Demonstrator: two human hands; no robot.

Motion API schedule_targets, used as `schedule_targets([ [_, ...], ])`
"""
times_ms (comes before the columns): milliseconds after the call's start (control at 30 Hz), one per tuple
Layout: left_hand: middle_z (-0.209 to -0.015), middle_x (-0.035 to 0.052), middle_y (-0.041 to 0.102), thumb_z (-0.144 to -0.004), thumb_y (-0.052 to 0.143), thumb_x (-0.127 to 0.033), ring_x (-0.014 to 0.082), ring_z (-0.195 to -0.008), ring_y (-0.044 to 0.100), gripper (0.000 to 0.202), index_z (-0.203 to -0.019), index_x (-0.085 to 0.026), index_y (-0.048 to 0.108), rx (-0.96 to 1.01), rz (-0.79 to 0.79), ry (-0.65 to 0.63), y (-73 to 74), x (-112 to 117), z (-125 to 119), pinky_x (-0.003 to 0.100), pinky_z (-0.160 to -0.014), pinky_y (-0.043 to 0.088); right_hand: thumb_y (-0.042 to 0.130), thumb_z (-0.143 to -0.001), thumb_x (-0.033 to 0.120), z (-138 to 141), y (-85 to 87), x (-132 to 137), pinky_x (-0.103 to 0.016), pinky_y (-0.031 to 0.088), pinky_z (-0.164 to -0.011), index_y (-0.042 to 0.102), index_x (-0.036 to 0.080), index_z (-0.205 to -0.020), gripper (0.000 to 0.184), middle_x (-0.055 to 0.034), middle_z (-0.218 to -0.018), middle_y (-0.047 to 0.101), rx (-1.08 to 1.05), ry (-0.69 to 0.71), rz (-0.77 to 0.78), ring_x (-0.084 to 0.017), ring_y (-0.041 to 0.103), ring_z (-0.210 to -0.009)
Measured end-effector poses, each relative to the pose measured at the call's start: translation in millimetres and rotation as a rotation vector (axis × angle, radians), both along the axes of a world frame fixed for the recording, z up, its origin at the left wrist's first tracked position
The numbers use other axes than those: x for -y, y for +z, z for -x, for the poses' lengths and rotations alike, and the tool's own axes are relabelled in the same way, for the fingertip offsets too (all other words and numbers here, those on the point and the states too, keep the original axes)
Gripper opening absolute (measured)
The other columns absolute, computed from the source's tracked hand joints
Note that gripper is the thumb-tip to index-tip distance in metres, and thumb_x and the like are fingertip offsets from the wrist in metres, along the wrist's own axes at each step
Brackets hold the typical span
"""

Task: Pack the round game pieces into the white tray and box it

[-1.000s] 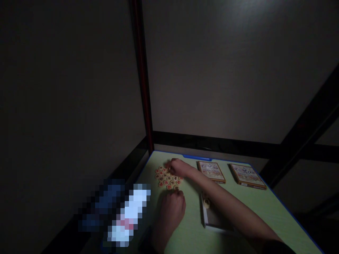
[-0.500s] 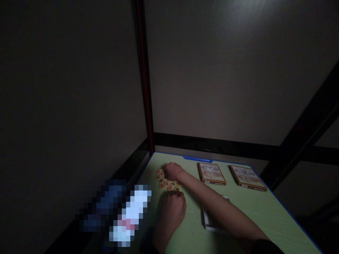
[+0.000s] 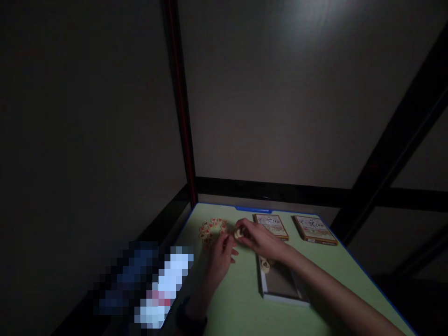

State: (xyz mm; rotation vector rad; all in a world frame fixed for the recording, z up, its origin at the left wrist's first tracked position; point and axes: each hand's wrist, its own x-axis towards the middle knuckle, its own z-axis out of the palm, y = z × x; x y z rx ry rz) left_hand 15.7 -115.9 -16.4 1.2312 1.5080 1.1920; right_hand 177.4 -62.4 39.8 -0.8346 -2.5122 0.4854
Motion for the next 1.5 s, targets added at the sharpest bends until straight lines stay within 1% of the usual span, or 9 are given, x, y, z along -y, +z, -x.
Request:
schedule_targets([
  [67,-0.099,0.0060,0.068,-0.091,0.051,-0.050,0.0152,-0.076,0.066,0.035,-0.104,-0.018,0.058,0.223,0.048,-0.147,5.4,-5,-8,0.024,-0.059,0.050,0.054,-0.094,0.025,-23,-5.2,17,-0.027,0.047,-0.070,0.050,0.021,-0.118,0.024,-0.0055,-0.093,0.070,-0.036,-0.048,0.016,-0.019,0.065,-0.080],
  [167,-0.094,0.0063,0.067,-0.077,0.067,-0.061,0.0157,-0.078,0.065,0.050,-0.098,-0.016,0.062,0.402,0.069,-0.378,10.8,-9,-25,0.025,-0.065,0.051,0.053,-0.095,0.027,-47,-15.2,37,-0.028,0.048,-0.072,0.051,0.022,-0.117,0.023,-0.0060,-0.096,0.070,-0.073,-0.109,0.000,-0.019,0.066,-0.083],
  [400,-0.097,0.0094,0.068,-0.070,0.083,-0.046,0.0151,-0.082,0.064,0.048,-0.101,-0.012,0.068,0.672,0.070,-0.618,8.2,-17,-53,0.027,-0.076,0.049,0.059,-0.090,0.031,-81,-37.7,51,-0.032,0.054,-0.074,0.057,0.022,-0.120,0.031,-0.0069,-0.098,0.073,-0.383,-0.320,-0.042,-0.020,0.068,-0.079],
  [533,-0.096,0.0084,0.068,-0.071,0.084,-0.037,0.0150,-0.085,0.064,0.041,-0.101,-0.013,0.068,0.715,0.050,-0.604,2.4,-17,-52,0.027,-0.079,0.048,0.062,-0.089,0.032,-91,-47.2,52,-0.034,0.057,-0.075,0.068,0.023,-0.106,0.020,-0.0081,-0.103,0.074,-0.558,-0.421,-0.079,-0.020,0.068,-0.078],
  [800,-0.094,0.0079,0.071,-0.061,0.091,-0.033,0.0176,-0.091,0.067,0.043,-0.092,-0.013,0.070,0.685,0.063,-0.541,5.5,-10,-44,0.028,-0.088,0.050,0.063,-0.090,0.023,-83,-49.4,59,-0.037,0.055,-0.085,0.072,0.024,-0.100,0.013,-0.0086,-0.100,0.072,-0.590,-0.269,-0.217,-0.023,0.067,-0.097],
  [933,-0.095,0.0090,0.072,-0.061,0.090,-0.037,0.0174,-0.086,0.068,0.043,-0.091,-0.013,0.070,0.625,0.022,-0.501,6.4,-13,-38,0.027,-0.082,0.052,0.064,-0.086,0.016,-91,-46.0,57,-0.036,0.054,-0.082,0.070,0.021,-0.106,0.021,-0.0088,-0.100,0.072,-0.413,-0.277,-0.168,-0.022,0.066,-0.091],
  [1133,-0.090,0.0082,0.072,-0.058,0.089,-0.051,0.0140,-0.073,0.066,0.054,-0.090,-0.012,0.069,0.516,0.012,-0.423,-2.3,-19,-38,0.024,-0.066,0.050,0.064,-0.070,-0.001,-89,-56.8,57,-0.028,0.049,-0.077,0.071,0.017,-0.090,0.028,-0.0068,-0.091,0.068,-0.026,-0.254,-0.013,-0.020,0.064,-0.085],
  [1300,-0.081,0.0027,0.068,-0.061,0.086,-0.054,0.0114,-0.068,0.064,0.051,-0.087,-0.013,0.069,0.423,0.003,-0.410,-8.9,-20,-42,0.021,-0.059,0.046,0.068,-0.074,0.007,-81,-66.0,59,-0.031,0.046,-0.082,0.073,0.016,-0.094,0.023,-0.0108,-0.097,0.066,0.089,-0.325,-0.035,-0.023,0.060,-0.091],
  [1500,-0.076,0.0001,0.065,-0.058,0.086,-0.056,0.0099,-0.064,0.061,0.053,-0.084,-0.013,0.067,0.397,-0.002,-0.407,-12.1,-23,-43,0.020,-0.057,0.045,0.067,-0.078,0.007,-80,-59.9,59,-0.029,0.041,-0.078,0.071,0.019,-0.099,0.024,-0.0055,-0.088,0.070,0.111,-0.332,0.023,-0.022,0.057,-0.089],
])
